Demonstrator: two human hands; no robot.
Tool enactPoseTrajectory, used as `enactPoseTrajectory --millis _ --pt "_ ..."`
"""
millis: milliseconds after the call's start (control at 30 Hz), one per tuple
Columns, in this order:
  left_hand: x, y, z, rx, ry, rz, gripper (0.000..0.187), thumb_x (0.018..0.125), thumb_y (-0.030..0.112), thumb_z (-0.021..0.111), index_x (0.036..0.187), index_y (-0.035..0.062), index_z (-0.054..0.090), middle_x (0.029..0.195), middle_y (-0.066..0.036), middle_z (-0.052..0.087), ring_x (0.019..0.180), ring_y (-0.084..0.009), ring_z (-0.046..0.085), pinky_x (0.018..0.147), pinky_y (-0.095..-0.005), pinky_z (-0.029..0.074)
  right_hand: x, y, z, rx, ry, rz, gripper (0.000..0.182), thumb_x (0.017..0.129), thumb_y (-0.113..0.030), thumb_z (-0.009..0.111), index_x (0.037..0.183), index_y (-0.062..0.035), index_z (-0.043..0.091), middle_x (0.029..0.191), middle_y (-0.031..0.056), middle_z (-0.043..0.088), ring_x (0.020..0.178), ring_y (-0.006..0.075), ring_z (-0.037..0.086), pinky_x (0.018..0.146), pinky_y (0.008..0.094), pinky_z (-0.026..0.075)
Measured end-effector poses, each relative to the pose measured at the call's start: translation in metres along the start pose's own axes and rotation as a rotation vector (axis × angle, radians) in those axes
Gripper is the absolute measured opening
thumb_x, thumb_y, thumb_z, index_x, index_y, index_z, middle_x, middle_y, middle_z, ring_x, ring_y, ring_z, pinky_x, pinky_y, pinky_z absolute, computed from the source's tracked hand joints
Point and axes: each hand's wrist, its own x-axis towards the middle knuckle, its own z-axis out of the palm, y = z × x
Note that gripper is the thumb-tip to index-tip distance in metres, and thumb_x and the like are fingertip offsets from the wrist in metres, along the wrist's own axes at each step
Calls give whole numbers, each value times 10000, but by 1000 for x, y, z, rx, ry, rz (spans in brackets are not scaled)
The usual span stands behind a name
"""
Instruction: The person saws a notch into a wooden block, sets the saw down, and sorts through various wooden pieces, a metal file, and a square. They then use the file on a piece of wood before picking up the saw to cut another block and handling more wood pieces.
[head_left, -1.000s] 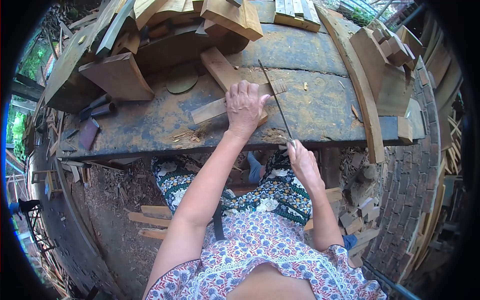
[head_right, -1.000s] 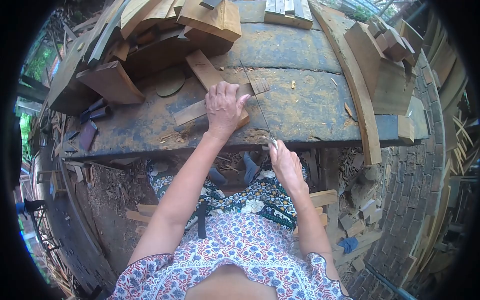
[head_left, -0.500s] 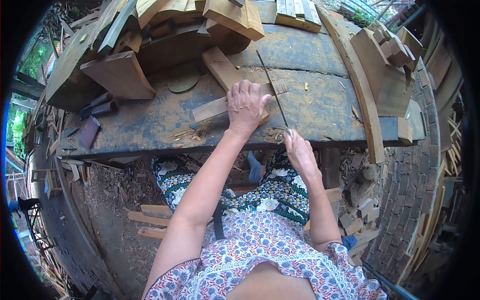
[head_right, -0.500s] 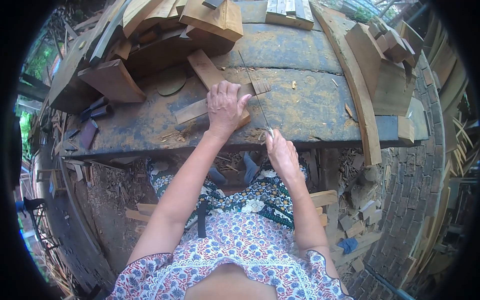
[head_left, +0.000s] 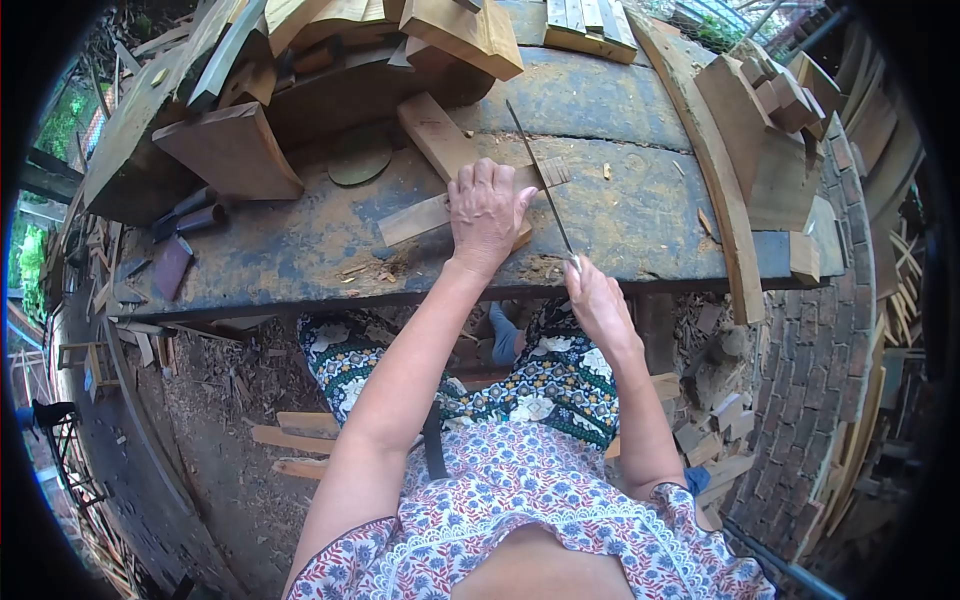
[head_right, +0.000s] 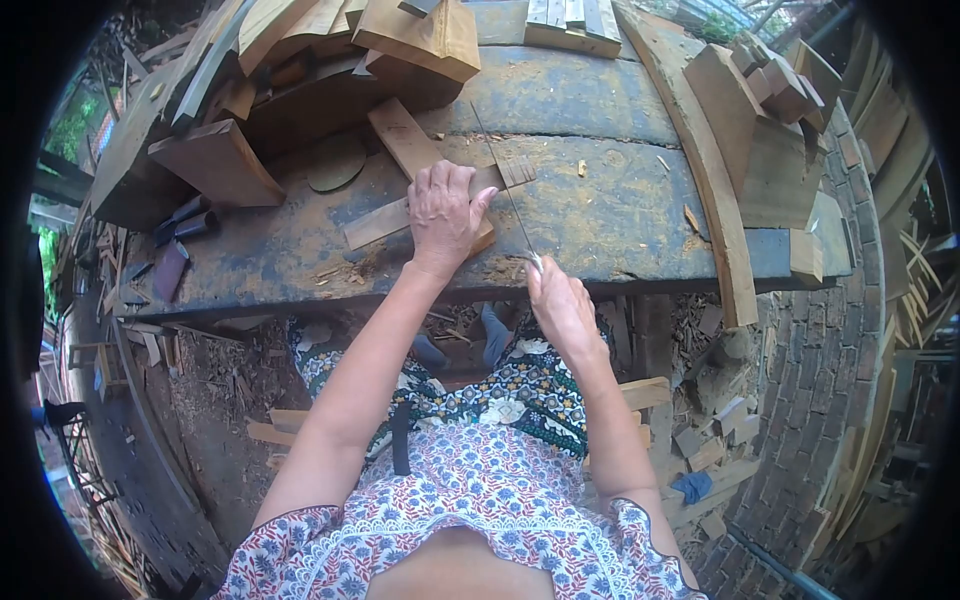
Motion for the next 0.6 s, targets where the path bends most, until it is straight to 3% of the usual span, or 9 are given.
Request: enactPoseTrajectory --millis 100,267,400,600 --pt "1 -1 -2 22 8 -26 341 780 344 709 980 104 570 940 -72 503 920 -270 490 794 -395 407 12 8 13 22 40 -13 329 998 -336 415 1018 -33 542 892 290 626 897 481 583 757 567 458" --pt "0 -2 -1 -2 2 -5 341 773 348 713 969 105 575 941 -73 501 922 -270 488 796 -393 408 -13 14 12 6 37 -19 316 996 -335 426 995 -37 529 810 292 619 820 490 587 701 578 458" --pt "-2 -1 -2 3 -4 -17 343 771 344 716 972 104 575 942 -74 500 925 -270 486 800 -392 408 -32 13 5 33 -28 67 303 994 -328 438 982 -38 522 807 295 614 824 492 582 694 573 451" --pt "0 0 -1 11 7 -25 328 788 338 703 976 102 573 941 -73 500 924 -271 486 803 -394 406 -15 17 3 -6 -14 39 313 992 -331 439 982 -30 524 824 293 618 846 489 583 716 571 451"
